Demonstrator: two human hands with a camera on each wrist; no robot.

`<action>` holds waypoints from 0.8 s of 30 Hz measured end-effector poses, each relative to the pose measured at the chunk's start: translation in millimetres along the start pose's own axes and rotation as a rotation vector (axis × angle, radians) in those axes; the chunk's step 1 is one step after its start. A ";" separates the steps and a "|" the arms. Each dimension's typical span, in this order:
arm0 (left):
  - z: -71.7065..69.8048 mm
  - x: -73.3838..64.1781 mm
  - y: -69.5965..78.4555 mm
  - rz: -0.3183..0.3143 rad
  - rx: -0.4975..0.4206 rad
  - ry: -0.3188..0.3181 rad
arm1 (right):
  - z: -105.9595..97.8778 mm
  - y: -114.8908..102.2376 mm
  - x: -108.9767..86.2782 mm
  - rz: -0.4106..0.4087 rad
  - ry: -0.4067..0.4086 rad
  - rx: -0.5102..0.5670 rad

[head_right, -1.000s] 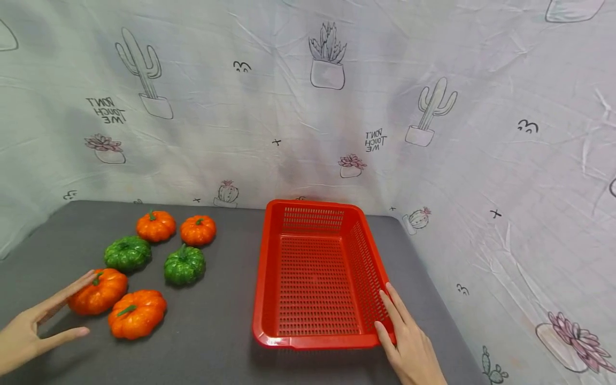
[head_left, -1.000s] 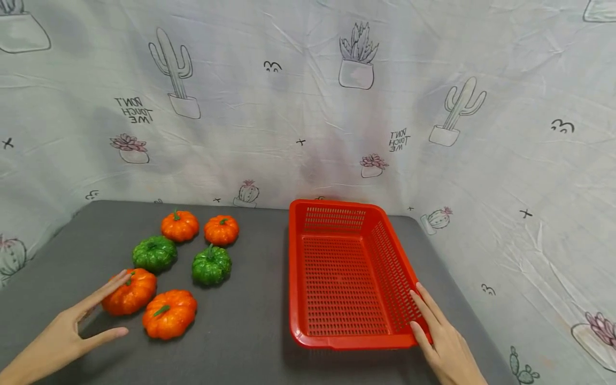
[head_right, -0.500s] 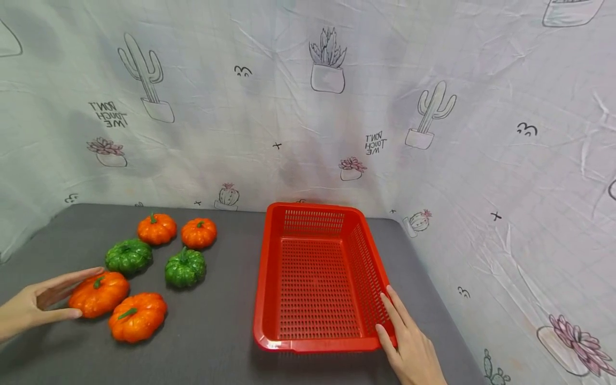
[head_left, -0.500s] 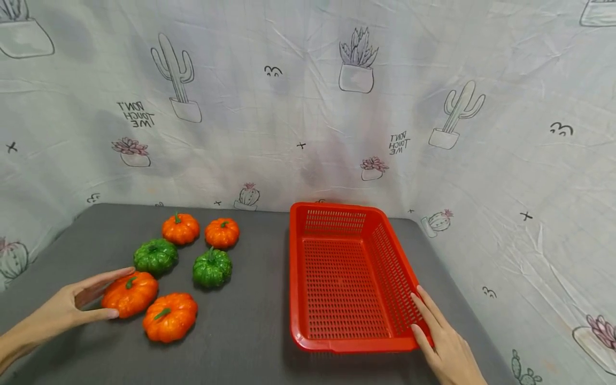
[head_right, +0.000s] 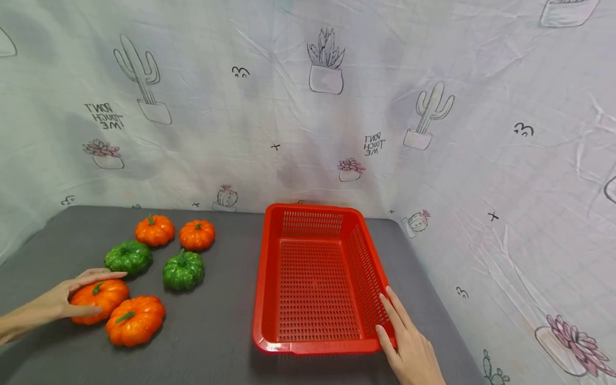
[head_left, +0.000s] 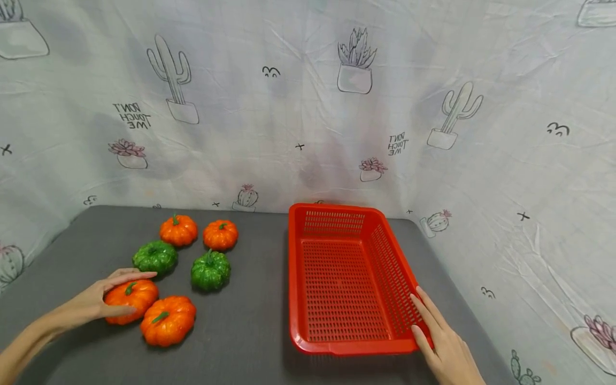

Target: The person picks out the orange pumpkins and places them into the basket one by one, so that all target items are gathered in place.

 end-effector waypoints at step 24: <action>15.1 -0.4 4.1 0.008 -0.252 -0.066 | 2.8 2.2 -0.6 -0.008 0.027 0.011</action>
Point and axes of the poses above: each hand's wrist, its own x-axis towards the middle knuckle, its own z-axis out of the palm, y = z × x, the point moved 1 cm from there along x, towards the middle knuckle, and after that the axes turned 7 degrees about -x, right-handed, at the moved point
